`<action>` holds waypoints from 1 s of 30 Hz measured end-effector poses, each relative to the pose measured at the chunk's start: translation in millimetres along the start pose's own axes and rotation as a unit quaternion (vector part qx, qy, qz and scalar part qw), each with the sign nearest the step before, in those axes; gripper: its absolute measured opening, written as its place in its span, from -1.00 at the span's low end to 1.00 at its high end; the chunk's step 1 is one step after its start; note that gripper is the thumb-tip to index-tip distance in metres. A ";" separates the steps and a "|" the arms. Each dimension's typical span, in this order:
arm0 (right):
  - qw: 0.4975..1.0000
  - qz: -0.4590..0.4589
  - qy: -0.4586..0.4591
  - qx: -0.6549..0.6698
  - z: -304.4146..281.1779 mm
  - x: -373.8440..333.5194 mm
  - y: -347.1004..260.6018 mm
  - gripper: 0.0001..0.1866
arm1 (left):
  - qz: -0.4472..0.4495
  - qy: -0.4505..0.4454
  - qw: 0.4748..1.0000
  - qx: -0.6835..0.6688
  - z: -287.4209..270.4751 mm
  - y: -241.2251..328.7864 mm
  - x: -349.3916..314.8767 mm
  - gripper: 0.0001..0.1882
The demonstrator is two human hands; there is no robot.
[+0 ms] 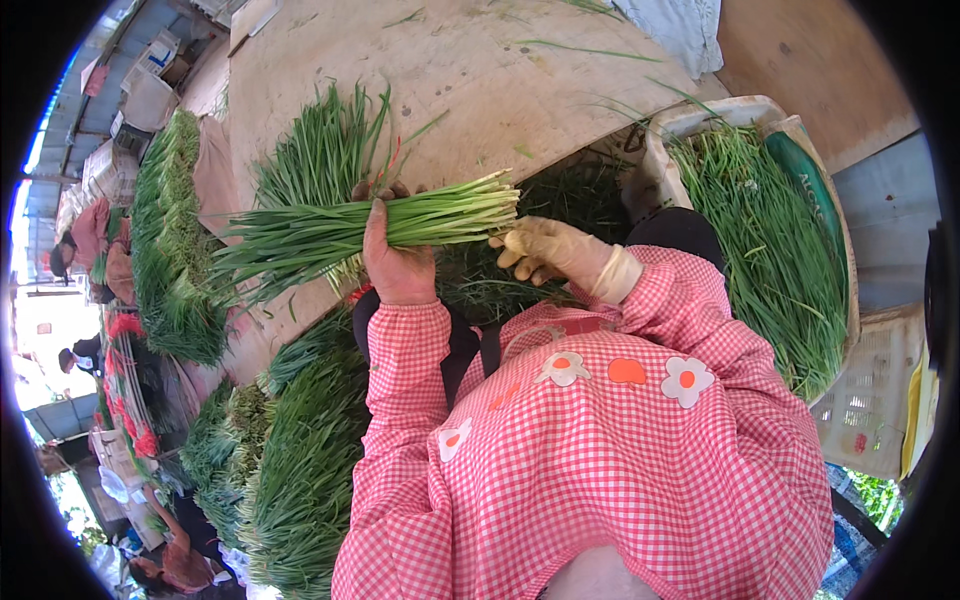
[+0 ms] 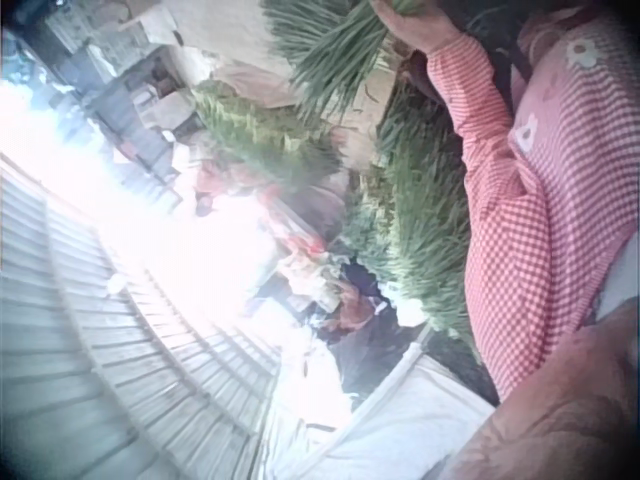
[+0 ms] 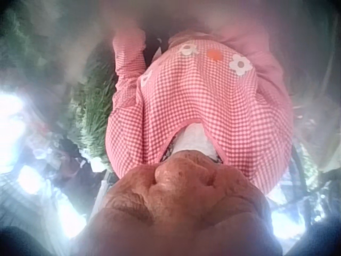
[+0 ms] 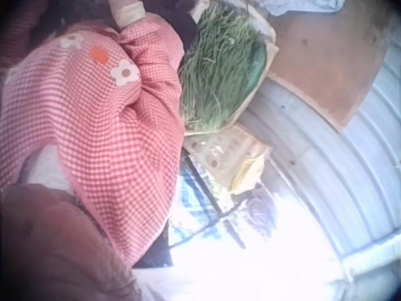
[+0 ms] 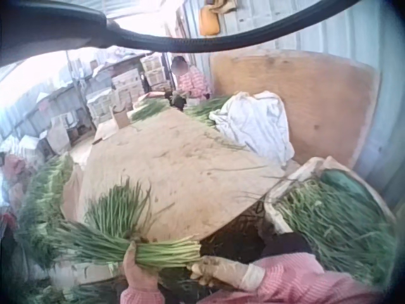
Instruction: The person bundles green leafy vegetables by hand, securing stalks with rubber bands and placing the finished bunches into a plastic crate.
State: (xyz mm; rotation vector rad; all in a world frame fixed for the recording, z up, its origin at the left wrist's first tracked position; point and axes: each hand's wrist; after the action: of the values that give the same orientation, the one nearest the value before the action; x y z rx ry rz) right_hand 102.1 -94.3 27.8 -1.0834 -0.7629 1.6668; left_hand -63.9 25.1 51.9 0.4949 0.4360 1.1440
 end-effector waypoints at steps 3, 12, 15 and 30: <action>0.997 -0.014 0.004 0.082 7.7 2.4 7.9 -0.71 | -0.003 0.009 1.000 0.028 3.8 -4.4 -3.2 -0.66; 0.913 -0.206 -0.078 0.342 -57.5 -68.6 -36.3 -0.80 | -0.016 0.015 0.999 0.039 -4.9 4.8 0.1 -0.64; 0.853 -0.254 0.163 -0.426 -77.6 -46.0 -4.9 -0.46 | -0.151 0.039 0.988 0.009 -13.6 4.8 -5.6 -0.66; 0.883 -0.194 0.153 -0.399 -64.4 -37.9 -6.5 -0.55 | -0.143 -0.123 0.971 0.144 2.4 -7.1 -16.3 -0.55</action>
State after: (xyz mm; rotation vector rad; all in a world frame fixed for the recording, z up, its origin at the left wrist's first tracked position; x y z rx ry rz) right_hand 168.5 -128.0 18.7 -1.5711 -1.4007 0.7912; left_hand -63.1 7.2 51.1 0.7909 0.4417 0.7317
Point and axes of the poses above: each hand's wrist, its own x-axis towards the middle knuckle, its own z-axis out of the palm, y = z × x, and after that the axes turned 6 degrees about -z, right-handed
